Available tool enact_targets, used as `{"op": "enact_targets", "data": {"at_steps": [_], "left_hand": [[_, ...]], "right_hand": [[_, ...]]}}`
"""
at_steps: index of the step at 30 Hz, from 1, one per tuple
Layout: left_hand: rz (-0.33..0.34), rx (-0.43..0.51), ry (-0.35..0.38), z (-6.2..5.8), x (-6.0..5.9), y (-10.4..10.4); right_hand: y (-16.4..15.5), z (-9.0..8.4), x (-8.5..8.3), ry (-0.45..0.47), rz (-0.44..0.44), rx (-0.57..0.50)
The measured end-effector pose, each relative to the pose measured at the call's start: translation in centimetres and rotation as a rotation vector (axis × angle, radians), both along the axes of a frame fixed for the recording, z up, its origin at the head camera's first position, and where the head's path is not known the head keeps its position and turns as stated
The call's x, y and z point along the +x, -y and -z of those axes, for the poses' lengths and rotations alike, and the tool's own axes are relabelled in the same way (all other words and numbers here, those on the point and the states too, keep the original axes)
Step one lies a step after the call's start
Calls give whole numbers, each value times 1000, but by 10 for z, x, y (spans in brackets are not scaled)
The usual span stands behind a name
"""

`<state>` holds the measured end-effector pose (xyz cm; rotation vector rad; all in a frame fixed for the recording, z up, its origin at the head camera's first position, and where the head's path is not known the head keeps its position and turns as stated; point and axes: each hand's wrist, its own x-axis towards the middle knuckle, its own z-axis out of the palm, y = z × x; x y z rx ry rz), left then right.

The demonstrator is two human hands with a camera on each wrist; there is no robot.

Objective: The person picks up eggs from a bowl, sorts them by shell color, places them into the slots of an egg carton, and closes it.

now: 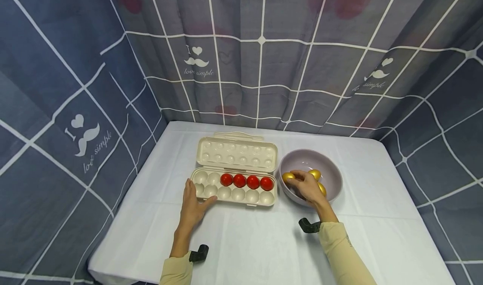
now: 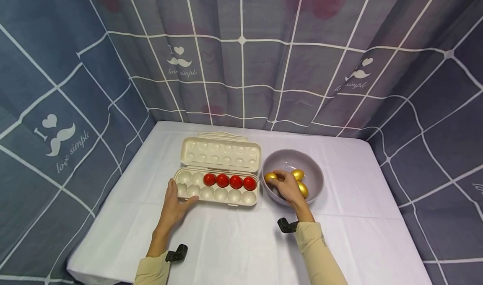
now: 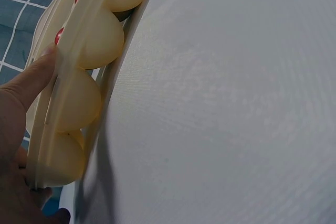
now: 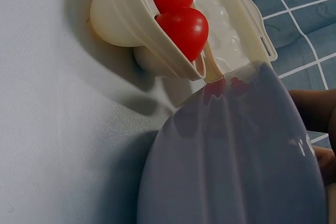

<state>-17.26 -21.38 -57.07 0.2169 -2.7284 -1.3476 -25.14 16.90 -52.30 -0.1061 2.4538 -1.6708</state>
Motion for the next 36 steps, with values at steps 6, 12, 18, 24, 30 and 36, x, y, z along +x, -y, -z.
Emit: {"op": "enact_targets", "data": {"at_steps": [6,12,18,24,30,36], "left_hand": [[-2,-10,11,-2,0,-1],[-3,-19,12,-2,0,-1],[-4,-19,10,-3,0,-1],[-2,-26,10,-3,0,0],[-2,-25,12,-3,0,0],[-4,-30,13,-4,0,-1]], "right_hand": [[0,-2,1,2,56,-1],[1,-5,4,1,73,-23],[1,-5,5,-28,95,-25],[2,-4,5,-59,104,-97],[2,-4,7,-95,75,-181],[1,-5,9,-107,61,-228]]}}
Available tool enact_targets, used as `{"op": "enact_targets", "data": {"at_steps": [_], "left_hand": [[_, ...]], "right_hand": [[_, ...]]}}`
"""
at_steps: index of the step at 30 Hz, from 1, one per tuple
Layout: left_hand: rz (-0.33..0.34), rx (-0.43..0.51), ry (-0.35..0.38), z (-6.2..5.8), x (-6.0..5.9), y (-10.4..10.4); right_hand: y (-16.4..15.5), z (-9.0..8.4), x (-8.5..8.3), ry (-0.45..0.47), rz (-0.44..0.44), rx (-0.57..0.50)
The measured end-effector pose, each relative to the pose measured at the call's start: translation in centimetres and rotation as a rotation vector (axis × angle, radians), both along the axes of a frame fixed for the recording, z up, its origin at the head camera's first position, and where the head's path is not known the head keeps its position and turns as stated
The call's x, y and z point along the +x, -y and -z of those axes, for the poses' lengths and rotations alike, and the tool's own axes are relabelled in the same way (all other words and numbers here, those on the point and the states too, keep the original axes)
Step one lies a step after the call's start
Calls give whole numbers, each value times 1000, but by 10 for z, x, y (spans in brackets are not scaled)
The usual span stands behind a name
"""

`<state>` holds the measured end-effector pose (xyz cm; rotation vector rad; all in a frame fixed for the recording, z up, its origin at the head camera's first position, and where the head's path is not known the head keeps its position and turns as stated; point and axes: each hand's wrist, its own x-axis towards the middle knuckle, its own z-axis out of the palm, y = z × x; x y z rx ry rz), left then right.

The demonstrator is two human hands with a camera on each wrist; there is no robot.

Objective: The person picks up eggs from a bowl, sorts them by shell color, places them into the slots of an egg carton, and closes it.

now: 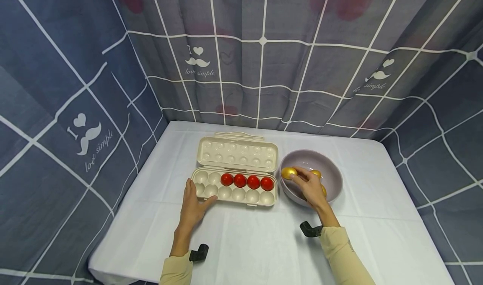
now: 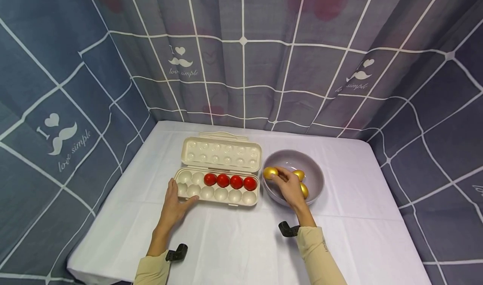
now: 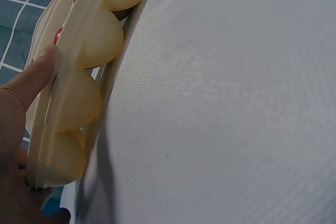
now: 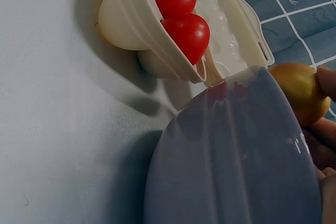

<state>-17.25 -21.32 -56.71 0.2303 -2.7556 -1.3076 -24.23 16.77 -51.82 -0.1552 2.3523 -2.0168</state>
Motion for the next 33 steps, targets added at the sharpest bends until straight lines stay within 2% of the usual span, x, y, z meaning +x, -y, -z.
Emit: {"op": "enact_targets", "data": {"at_steps": [10,14,18,21,24,27,33], "left_hand": [[-1,1,4,1,0,0],[0,0,-3,1,-1,0],[2,1,-4,0,-2,0],[4,4,-6,0,-3,0],[4,3,-10,0,-4,0],[5,1,-5,0,-3,0],[-3,0,-1,0,-1,0]], "right_hand": [[0,-2,3,-26,-22,-11],[2,-4,5,-49,-3,-1],[7,-16,12,-82,9,-3],[7,-16,12,-105,20,-11],[7,-3,9,-148,33,-22],[10,-1,11,-186,35,-37],[20,-2,15,-176,15,-73]]}}
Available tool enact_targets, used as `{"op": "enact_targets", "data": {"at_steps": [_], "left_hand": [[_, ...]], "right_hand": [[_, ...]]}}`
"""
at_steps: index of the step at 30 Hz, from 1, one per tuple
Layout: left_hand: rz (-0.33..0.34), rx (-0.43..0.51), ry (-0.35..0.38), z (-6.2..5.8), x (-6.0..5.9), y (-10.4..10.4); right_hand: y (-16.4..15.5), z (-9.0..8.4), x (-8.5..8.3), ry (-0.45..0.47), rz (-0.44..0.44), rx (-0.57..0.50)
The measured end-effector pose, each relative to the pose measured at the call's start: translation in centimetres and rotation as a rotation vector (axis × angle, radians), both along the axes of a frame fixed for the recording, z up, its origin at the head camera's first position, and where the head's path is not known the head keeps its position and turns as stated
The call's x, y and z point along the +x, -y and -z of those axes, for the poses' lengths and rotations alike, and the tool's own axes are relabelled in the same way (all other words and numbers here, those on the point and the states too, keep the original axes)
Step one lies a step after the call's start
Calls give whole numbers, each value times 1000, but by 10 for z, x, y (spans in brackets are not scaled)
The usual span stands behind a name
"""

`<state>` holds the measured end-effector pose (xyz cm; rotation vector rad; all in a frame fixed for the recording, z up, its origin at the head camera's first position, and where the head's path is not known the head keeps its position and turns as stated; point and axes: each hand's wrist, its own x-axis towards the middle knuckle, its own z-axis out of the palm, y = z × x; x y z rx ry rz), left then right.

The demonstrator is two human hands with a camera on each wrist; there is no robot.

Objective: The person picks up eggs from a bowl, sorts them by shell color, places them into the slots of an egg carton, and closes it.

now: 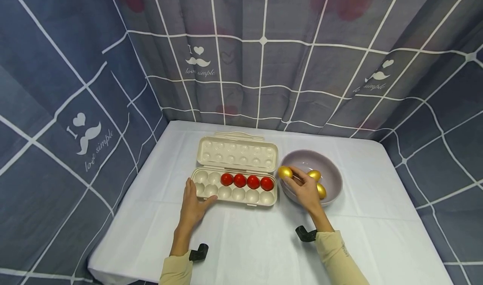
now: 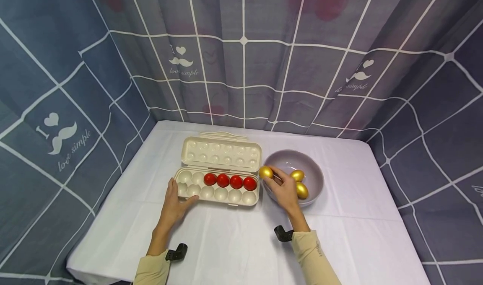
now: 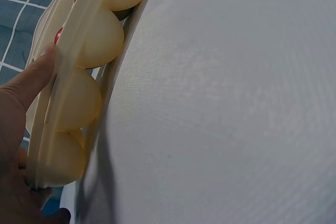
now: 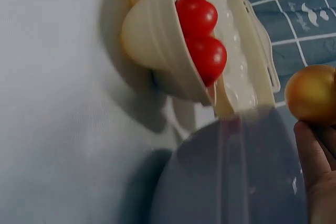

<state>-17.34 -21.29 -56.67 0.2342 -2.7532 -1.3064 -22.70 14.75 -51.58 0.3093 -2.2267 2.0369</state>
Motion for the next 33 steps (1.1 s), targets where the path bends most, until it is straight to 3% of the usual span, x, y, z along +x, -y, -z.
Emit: {"op": "enact_targets", "data": {"at_steps": [9,16,21,26,33], "left_hand": [[3,-3,-16,-1,-1,-1],[1,-1,-4,0,0,-1],[9,-11,-7,1,-1,-1],[3,-6,2,0,0,-1],[0,-5,-7,2,2,0]], "right_hand": [[32,-24,23,-77,-111,-37],[51,5,18,-100,-166,-67],[69,12,18,-123,-181,-26],[88,4,26,-100,-260,0],[111,-9,40,-89,-283,19]]}}
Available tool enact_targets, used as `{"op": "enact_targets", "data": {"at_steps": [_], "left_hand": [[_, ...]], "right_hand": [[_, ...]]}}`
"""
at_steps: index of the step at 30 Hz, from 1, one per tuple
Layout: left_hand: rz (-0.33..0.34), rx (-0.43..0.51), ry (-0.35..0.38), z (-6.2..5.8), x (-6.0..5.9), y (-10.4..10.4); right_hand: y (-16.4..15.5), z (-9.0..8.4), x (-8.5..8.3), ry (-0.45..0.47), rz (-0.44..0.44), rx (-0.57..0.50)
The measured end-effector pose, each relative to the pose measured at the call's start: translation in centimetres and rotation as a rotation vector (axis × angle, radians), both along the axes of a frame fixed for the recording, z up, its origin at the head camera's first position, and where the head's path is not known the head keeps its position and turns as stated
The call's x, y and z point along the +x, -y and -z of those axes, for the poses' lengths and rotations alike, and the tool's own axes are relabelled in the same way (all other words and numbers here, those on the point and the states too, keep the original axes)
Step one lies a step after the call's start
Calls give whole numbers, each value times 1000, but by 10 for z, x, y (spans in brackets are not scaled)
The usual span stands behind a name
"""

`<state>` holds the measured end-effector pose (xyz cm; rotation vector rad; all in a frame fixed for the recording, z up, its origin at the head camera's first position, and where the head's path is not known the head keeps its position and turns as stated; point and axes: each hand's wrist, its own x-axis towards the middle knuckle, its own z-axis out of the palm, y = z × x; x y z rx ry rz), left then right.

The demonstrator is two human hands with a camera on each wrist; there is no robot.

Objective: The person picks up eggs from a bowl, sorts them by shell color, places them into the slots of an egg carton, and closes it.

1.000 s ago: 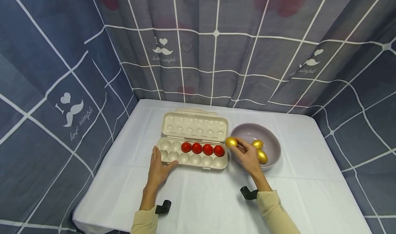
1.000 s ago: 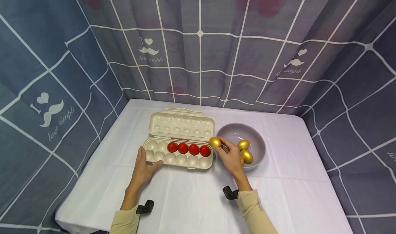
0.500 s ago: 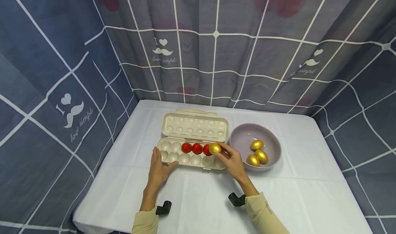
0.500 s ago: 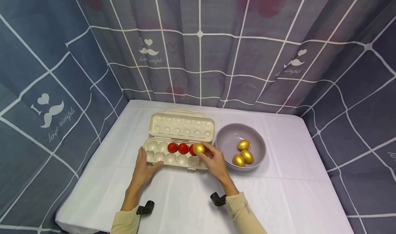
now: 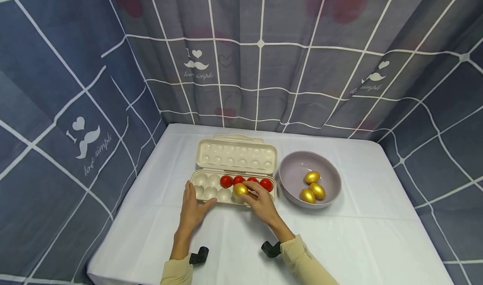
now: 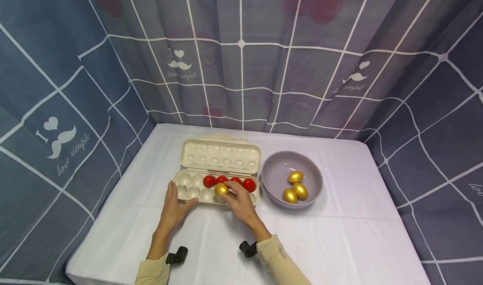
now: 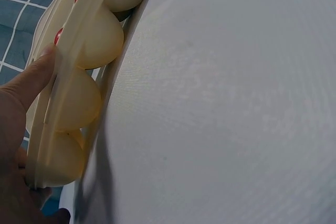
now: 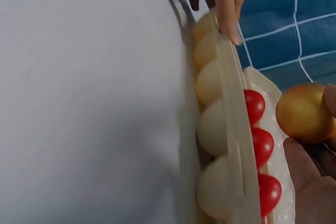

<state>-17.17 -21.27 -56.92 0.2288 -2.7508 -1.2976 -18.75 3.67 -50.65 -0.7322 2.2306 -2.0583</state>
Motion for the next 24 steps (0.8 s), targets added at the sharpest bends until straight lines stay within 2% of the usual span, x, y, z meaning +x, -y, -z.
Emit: {"op": "enact_targets", "data": {"at_steps": [8,14,17,21,24], "left_hand": [[0,-12,9,1,0,1],[-1,-25,-5,0,1,2],[-1,-26,-8,-2,2,3],[-5,-22,-15,-1,2,3],[-3,-19,-17,-1,1,2]], "right_hand": [[22,3,3,14,-13,26],[38,5,6,15,46,42],[46,22,-1,0,82,75],[53,45,-11,-44,132,191],[56,45,-12,-70,169,258]]}}
